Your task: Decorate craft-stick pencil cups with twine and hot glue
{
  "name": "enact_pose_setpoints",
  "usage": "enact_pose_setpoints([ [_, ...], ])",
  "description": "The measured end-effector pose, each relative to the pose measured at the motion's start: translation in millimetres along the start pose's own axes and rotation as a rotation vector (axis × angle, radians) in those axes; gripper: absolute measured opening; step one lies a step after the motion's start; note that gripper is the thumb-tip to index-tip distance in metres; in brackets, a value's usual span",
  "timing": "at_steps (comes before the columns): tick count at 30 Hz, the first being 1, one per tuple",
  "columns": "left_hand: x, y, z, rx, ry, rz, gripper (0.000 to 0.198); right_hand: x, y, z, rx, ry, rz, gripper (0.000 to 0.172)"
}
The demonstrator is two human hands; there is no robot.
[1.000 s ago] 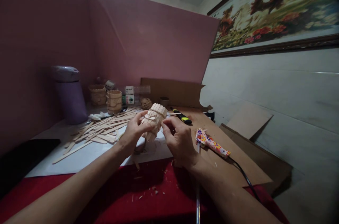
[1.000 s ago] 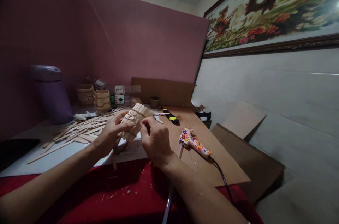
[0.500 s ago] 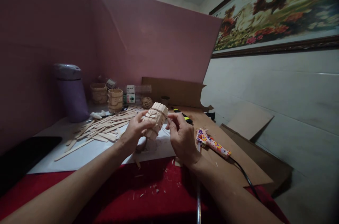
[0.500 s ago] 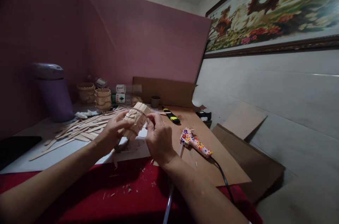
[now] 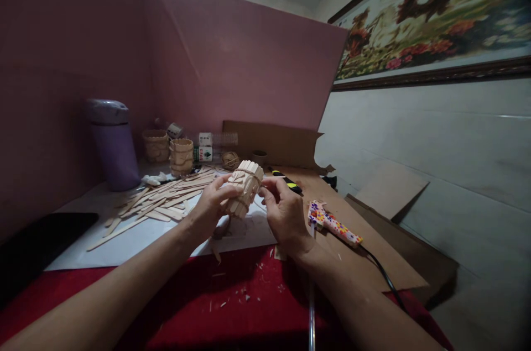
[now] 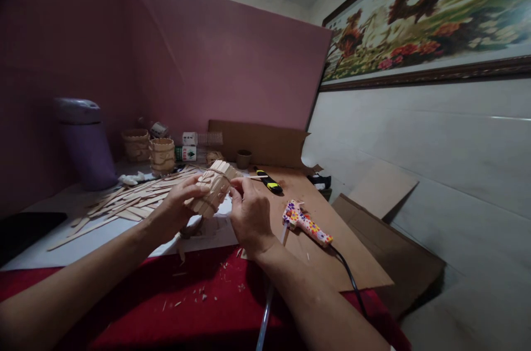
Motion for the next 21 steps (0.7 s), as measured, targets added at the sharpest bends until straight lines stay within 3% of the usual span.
enact_pose_setpoints([
  [5, -3, -1, 1.3, -0.012, 0.007, -0.014, 0.053, -14, 0, -11, 0.095, 0.042, -0.145, 0.014],
  [11, -2, -1, 2.3, -0.010, 0.003, 0.000, 0.056, -42, 8, -14, 0.111, 0.079, -0.374, 0.030],
  [16, -2, -1, 0.5, 0.004, -0.026, -0.002, 0.059, -42, 7, -22, 0.187, 0.085, -0.365, 0.025],
  [21, -5, -4, -1.2, -0.012, -0.080, 0.023, 0.061, -39, 6, -11, 0.071, 0.122, -0.358, 0.021],
])
Point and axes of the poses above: each hand's wrist, its own y-axis away from the middle knuckle, its own z-axis out of the palm, x = y × z, the point moved 9 cm from there along -y, towards the middle knuckle, and after that the axes turned 7 degrees about -y, right-handed, at the moved point
